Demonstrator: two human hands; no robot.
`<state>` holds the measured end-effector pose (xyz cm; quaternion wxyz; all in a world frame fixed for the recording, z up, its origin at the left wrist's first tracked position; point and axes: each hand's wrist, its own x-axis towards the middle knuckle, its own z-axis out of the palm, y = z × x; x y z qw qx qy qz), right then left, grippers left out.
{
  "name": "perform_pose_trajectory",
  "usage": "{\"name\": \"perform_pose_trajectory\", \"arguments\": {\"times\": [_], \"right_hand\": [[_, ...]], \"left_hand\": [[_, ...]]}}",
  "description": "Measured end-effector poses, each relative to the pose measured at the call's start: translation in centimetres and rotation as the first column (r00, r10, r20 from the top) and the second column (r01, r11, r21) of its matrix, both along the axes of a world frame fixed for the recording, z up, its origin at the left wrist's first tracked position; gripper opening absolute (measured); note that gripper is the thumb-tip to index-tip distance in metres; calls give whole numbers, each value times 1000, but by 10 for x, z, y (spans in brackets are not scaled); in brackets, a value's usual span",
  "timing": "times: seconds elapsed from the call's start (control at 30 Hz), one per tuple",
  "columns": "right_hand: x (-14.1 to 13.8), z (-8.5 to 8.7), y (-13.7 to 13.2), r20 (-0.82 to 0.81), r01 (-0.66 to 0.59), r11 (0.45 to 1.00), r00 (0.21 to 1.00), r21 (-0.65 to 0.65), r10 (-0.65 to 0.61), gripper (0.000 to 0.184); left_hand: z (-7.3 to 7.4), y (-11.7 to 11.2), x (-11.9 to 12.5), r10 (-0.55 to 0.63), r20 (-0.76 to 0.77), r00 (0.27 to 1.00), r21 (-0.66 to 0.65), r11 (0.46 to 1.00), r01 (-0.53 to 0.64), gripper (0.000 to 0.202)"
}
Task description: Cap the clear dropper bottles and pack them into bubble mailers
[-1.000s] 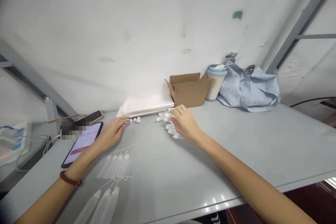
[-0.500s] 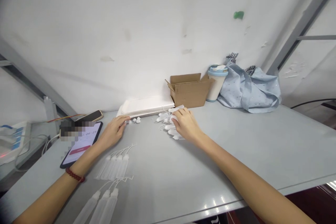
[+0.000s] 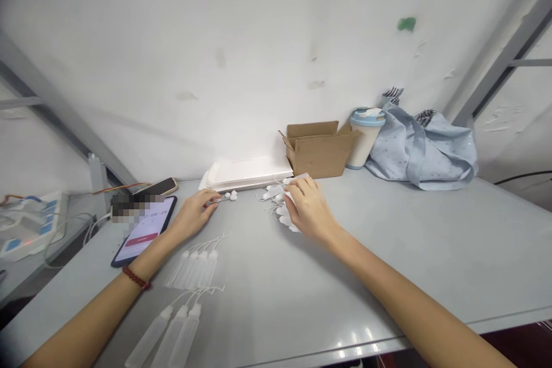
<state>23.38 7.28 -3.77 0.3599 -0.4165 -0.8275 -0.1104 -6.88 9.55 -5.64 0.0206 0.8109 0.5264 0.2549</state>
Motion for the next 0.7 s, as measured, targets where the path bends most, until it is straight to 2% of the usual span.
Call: {"name": "perform_pose_trajectory", "arguments": {"times": [0.3,0.47,0.53,0.6,0.7], "right_hand": [[-9,0,-9,-44,-79,997,996,-5,78,16],[-28,-4,-29,-43,-221,968,975,-118,218,17],[-41,-4,-40,-27,-297,921,953,-252,300,19],[-58,-3,-49,-56,-333,833,937,-441,344,19],[-85,0,-57,-64,-234,692,963,-683,263,23]], "left_hand": [[-4,0,0,-39,-63,997,-3,999,39,26],[-2,-3,3,-13,-48,999,-41,999,11,23],[0,-6,5,1,-31,1000,-63,998,-3,21],[2,-9,6,21,-5,1000,-88,996,-21,20],[7,-13,7,62,47,997,-124,991,-56,18]]}}
